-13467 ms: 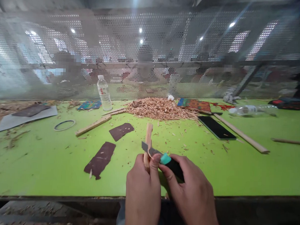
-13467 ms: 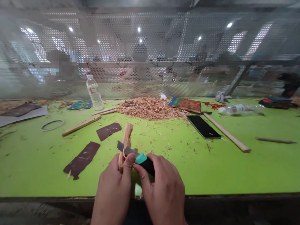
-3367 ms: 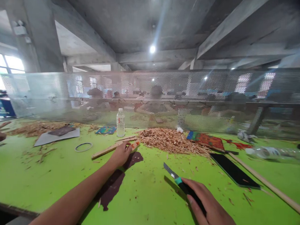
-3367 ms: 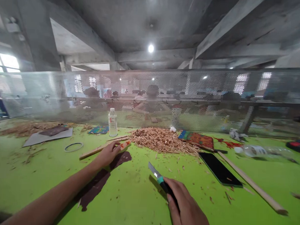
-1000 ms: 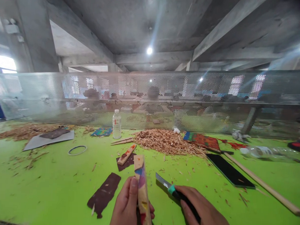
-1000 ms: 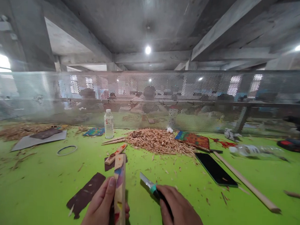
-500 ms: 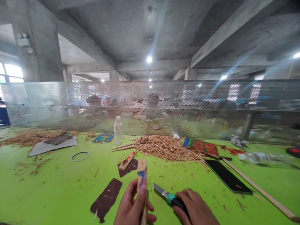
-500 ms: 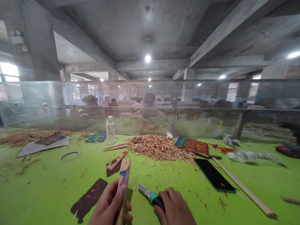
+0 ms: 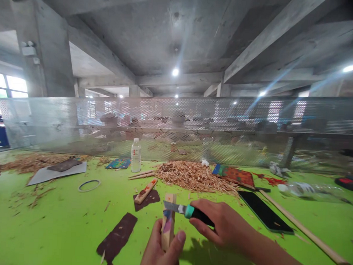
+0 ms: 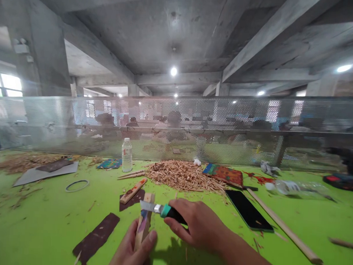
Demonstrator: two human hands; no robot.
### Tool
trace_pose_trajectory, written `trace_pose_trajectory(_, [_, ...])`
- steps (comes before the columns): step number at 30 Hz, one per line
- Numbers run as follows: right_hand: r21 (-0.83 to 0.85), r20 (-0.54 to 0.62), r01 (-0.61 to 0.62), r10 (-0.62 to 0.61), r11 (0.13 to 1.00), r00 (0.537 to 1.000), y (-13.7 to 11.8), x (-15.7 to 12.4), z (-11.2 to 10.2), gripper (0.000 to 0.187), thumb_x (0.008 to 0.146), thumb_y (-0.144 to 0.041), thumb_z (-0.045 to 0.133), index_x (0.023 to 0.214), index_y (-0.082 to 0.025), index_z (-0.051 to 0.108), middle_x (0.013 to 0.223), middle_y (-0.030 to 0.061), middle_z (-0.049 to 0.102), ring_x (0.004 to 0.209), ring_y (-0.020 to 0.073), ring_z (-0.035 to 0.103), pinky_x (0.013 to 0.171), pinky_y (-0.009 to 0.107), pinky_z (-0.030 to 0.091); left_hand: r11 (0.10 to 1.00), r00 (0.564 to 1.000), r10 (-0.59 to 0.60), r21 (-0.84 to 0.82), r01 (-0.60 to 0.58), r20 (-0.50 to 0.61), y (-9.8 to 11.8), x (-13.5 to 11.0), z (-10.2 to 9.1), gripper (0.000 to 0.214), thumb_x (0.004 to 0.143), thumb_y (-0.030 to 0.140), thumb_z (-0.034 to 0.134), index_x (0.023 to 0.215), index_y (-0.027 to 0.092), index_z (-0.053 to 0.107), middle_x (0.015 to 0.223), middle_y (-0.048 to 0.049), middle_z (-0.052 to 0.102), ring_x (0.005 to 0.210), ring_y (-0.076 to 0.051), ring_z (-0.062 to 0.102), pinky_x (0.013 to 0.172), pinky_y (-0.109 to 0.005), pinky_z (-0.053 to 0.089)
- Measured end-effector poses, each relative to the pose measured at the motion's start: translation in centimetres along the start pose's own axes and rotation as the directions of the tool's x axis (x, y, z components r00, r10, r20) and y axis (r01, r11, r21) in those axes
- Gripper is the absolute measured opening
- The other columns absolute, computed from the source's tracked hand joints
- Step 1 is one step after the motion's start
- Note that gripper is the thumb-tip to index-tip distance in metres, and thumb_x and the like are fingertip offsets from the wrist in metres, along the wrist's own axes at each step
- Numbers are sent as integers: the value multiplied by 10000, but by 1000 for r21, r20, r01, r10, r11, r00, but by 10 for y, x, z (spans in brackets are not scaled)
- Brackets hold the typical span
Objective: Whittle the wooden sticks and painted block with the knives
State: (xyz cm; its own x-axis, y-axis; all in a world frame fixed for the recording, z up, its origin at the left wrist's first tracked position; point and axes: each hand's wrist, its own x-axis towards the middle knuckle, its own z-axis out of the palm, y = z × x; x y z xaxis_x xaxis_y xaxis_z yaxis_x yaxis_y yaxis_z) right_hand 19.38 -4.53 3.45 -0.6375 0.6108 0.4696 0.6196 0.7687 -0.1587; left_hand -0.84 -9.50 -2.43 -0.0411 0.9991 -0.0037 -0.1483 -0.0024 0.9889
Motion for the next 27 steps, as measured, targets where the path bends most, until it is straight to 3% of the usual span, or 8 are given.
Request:
trace_pose_trajectory(3, [29,71,-15,13,999,997,3,-9,6,310,1046,-434,451,994,-192,638,813,40,696,674,166,618,617,279,438,988,996,76,140,-70,-40,2,-2,0,633,755,726,729,1065,196,579,842,-56,688,891,-252,668,809,-304,504])
trace_pose_trajectory(9, [163,138,53,-76,985,988,-6,-14,9,376,1038,-489,431,923,-193,634,754,24,645,644,154,560,580,275,384,999,998,31,18,-32,48,8,-10,5,747,711,668,810,1195,180,518,1012,-111,754,968,-274,693,866,-325,519])
trace_pose_trajectory(12, [192,133,77,-104,978,986,-11,-14,8,358,1040,-477,441,941,-196,640,750,18,643,652,153,569,583,275,387,999,998,-8,-40,10,60,13,-13,6,775,657,666,848,1186,188,544,976,-97,761,955,-273,706,851,-314,542])
trace_pose_trajectory(16, [143,75,124,-135,982,988,-13,-16,5,403,1054,-511,428,1046,-182,660,748,20,653,647,155,595,585,279,408,999,997,-10,37,8,75,17,-17,4,672,686,695,803,1084,188,610,906,-97,747,927,-293,709,809,-333,560])
trace_pose_trajectory(20, [37,10,157,-157,987,987,-16,-19,6,436,1067,-523,408,1119,-175,666,743,20,666,631,158,622,560,284,411,1000,1000,25,11,-25,-18,11,-20,4,667,695,628,814,1137,167,624,1149,-181,734,1214,-368,644,969,-381,537])
trace_pose_trajectory(23, [-48,-26,170,-172,984,985,-18,-20,10,455,1071,-534,400,1136,-170,665,742,24,678,602,160,631,536,289,414,1000,994,29,7,-28,-104,4,-23,4,750,706,568,807,1285,149,581,1347,-224,660,1271,-375,620,1060,-420,491])
trace_pose_trajectory(27, [-151,-88,163,-177,975,980,-21,-21,20,454,1076,-518,402,1148,-152,661,742,39,690,594,174,644,520,293,432,978,982,78,206,-42,-170,6,-26,3,633,785,594,721,1220,146,619,1223,-209,724,1199,-397,636,1039,-456,465])
